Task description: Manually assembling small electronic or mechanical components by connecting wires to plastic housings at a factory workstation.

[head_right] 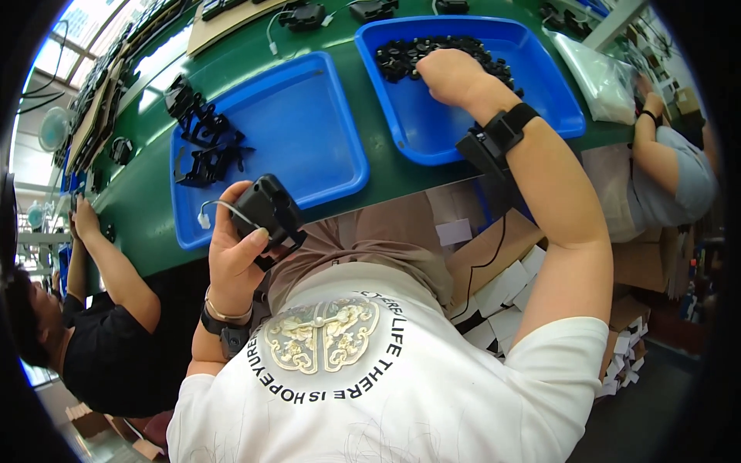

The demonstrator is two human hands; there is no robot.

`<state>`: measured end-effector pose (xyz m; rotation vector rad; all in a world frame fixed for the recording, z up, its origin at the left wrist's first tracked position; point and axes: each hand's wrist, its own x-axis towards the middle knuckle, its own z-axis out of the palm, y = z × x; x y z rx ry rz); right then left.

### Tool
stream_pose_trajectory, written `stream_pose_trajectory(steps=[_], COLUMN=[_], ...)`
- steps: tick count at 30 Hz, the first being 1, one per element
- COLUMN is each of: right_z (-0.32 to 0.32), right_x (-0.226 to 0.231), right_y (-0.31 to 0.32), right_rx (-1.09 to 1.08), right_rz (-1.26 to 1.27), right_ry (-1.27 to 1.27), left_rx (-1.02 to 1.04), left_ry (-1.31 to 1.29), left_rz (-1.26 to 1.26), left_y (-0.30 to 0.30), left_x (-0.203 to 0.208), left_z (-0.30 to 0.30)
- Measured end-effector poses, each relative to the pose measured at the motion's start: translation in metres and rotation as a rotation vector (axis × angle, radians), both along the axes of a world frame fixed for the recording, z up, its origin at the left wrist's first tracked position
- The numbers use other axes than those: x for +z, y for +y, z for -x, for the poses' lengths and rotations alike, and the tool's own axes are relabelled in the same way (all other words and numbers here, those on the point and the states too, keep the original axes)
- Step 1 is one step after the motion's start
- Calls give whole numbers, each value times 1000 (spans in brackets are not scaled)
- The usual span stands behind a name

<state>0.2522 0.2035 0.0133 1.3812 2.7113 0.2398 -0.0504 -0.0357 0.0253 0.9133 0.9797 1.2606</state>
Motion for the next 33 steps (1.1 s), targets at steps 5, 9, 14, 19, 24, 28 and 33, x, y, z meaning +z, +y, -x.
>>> stream_pose_trajectory(steps=[5, 9, 14, 19, 24, 28, 33], right_z=[-8, -7, 39, 90, 100, 105, 104], right_x=[-3, 28, 62, 30, 12, 8, 6], right_y=[-3, -33, -139, -186, -178, -177, -178], right_rx=[31, 148, 294, 466, 601, 615, 571], right_rz=[-29, -195, 363, 283, 154, 128, 108], right_ry=[-10, 378, 1190, 1283, 1318, 1293, 1358], left_rx=[-30, -57, -75, -136, -129, -122, -117], left_ry=[-112, -195, -223, -228, -123, -134, -136], left_rz=[57, 58, -20, -45, -130, -122, -119], left_y=[4, 2, -7, -8, -10, -10, -9], left_x=[2, -1, -9, -9, -12, -13, -13], left_z=[-2, 3, 10, 7, 6, 6, 6])
